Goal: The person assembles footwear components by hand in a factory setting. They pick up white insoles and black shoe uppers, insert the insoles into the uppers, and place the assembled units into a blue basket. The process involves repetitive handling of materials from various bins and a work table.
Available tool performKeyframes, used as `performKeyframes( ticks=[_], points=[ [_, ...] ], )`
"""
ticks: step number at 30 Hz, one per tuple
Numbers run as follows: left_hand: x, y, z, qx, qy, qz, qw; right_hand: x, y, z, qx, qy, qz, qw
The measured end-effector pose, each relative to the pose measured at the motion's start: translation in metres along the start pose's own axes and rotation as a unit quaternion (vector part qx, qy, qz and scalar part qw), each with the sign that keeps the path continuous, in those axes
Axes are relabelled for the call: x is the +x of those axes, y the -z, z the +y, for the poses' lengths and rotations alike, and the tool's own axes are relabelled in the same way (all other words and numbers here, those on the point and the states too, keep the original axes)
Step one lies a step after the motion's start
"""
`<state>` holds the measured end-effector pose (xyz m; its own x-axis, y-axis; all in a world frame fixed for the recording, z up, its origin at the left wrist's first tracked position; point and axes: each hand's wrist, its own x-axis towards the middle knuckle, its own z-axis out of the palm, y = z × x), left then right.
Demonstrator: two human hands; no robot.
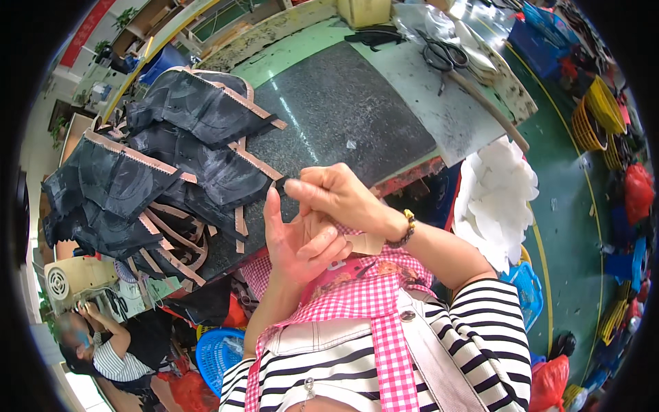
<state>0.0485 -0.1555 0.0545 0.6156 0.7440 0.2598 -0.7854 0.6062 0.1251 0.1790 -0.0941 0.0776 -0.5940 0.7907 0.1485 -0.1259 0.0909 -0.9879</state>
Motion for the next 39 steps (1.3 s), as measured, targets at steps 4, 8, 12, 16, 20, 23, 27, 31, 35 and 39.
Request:
performKeyframes(
  ticks=[4, 8, 12, 16, 20, 23, 27, 31, 35, 39],
  points=[
    [-0.008, -0.009, 0.003, 0.064, 0.04, -0.003, 0.997, -0.013, 0.018, -0.008, 0.107, 0.009, -0.108, 0.988],
    [-0.008, -0.007, -0.02, -0.025, 0.003, 0.009, 1.0, -0.035, 0.021, -0.005, 0.014, 0.032, -0.069, 0.997],
    [-0.006, -0.003, -0.021, 0.002, 0.028, -0.004, 1.0, -0.046, 0.02, -0.003, 0.048, 0.052, -0.041, 0.997],
    [0.001, 0.0, -0.034, -0.033, 0.031, -0.006, 0.999, -0.05, 0.014, -0.004, -0.102, 0.093, 0.048, 0.989],
    [0.004, -0.008, -0.036, -0.026, 0.005, 0.034, 0.999, -0.043, 0.02, 0.002, 0.006, 0.019, 0.036, 0.999],
    [0.008, -0.006, -0.031, 0.003, 0.014, 0.02, 1.0, -0.042, 0.029, 0.0, 0.133, -0.058, -0.002, 0.989],
    [0.01, 0.003, -0.035, 0.023, 0.018, 0.014, 0.999, -0.049, 0.046, -0.001, -0.061, 0.047, -0.033, 0.996],
    [0.011, 0.004, -0.047, 0.029, 0.046, 0.117, 0.992, -0.066, 0.057, 0.016, -0.19, 0.143, 0.126, 0.963],
    [-0.003, -0.012, -0.016, 0.482, 0.011, 0.253, 0.839, -0.065, 0.097, 0.023, -0.423, 0.038, 0.1, 0.9],
    [-0.002, 0.03, 0.05, 0.891, -0.169, 0.267, 0.325, -0.009, 0.09, 0.061, -0.656, 0.115, -0.072, 0.742]
  ],
)
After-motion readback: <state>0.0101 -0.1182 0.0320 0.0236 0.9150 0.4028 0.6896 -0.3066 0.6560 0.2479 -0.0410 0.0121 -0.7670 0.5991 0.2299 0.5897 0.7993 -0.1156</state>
